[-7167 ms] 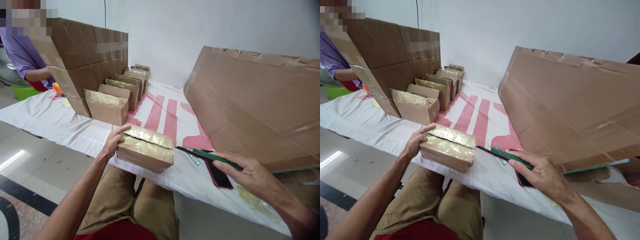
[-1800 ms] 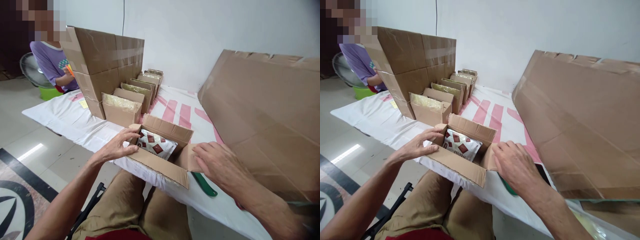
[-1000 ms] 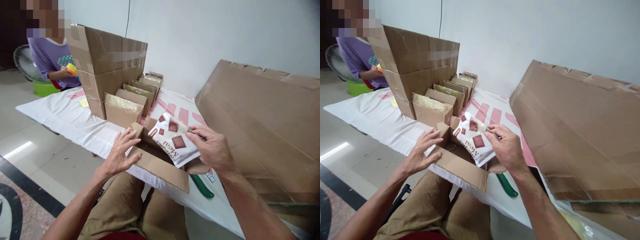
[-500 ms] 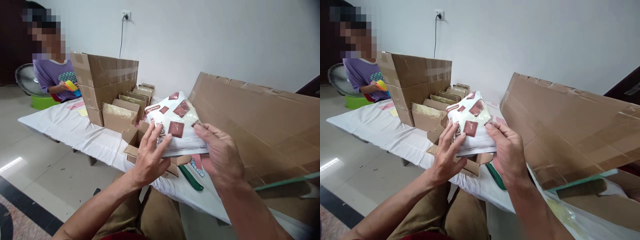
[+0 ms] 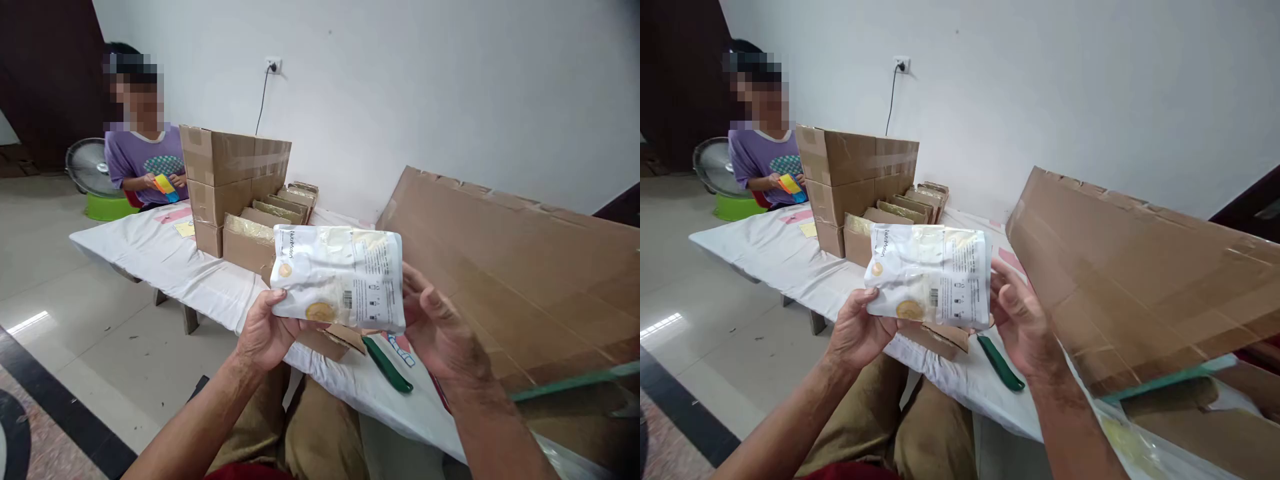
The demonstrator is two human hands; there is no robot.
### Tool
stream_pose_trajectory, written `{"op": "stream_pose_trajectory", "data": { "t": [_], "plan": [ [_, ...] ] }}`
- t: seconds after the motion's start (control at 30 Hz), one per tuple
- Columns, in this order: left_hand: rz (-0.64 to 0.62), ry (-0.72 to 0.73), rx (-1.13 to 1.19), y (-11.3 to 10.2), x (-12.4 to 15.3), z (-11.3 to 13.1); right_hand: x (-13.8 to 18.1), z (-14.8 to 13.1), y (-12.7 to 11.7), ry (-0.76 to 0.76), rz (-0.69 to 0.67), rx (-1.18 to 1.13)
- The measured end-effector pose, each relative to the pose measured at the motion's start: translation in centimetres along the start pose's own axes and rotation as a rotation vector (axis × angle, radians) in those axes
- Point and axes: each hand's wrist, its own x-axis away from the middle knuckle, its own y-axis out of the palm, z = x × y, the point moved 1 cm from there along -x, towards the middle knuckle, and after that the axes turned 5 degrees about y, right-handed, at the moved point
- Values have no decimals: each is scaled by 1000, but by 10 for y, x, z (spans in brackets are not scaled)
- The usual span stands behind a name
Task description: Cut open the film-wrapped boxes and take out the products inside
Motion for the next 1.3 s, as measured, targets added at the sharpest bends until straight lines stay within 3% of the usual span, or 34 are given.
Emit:
{"op": "stream_pose_trajectory", "data": {
  "t": [0.07, 0.2, 0.3, 0.37, 0.43, 0.5, 0.6, 0.67, 0.73, 0.8, 0.87, 0.93, 1.0, 1.07, 1.17, 1.3],
  "plan": [
    [42, -27, 61, 1, 3, -3, 2, 11, 8, 90, -94, -99],
    [107, 26, 37, -1, 7, -9, 1, 27, 20, 107, -47, -60],
    [155, 251, -194, -3, 12, -13, 5, 30, 21, -38, 131, 139],
    [164, 488, -474, 0, 16, -18, 15, 26, 30, -120, 94, 167],
    [86, 740, -808, 10, 20, -25, 26, 18, 47, -116, -94, 67],
    [-73, 908, -1103, 21, 26, -32, 32, 11, 63, -79, -160, -76],
    [-286, 967, -1260, 27, 32, -31, 25, 8, 68, -21, 49, -246],
    [-225, 1007, -1191, 21, 33, -18, 16, 11, 58, 19, 130, -311],
    [-17, 978, -1062, 9, 29, 2, 10, 14, 45, 61, 97, -345],
    [142, 808, -902, -2, 22, 22, 9, 17, 37, 93, 38, -356],
    [142, 574, -705, -7, 15, 36, 11, 18, 35, 103, -21, -356],
    [51, 358, -541, -7, 11, 44, 12, 15, 38, 94, -73, -338],
    [-6, 219, -443, -4, 10, 47, 10, 11, 41, 80, -129, -300],
    [32, 203, -389, -3, 10, 48, 5, 7, 40, 47, -183, -254],
    [191, 316, -325, -10, 8, 54, -3, 6, 30, -52, -226, -120],
    [399, 491, -251, -35, 6, 70, -6, 22, 17, 7, -313, 462]
  ]
}}
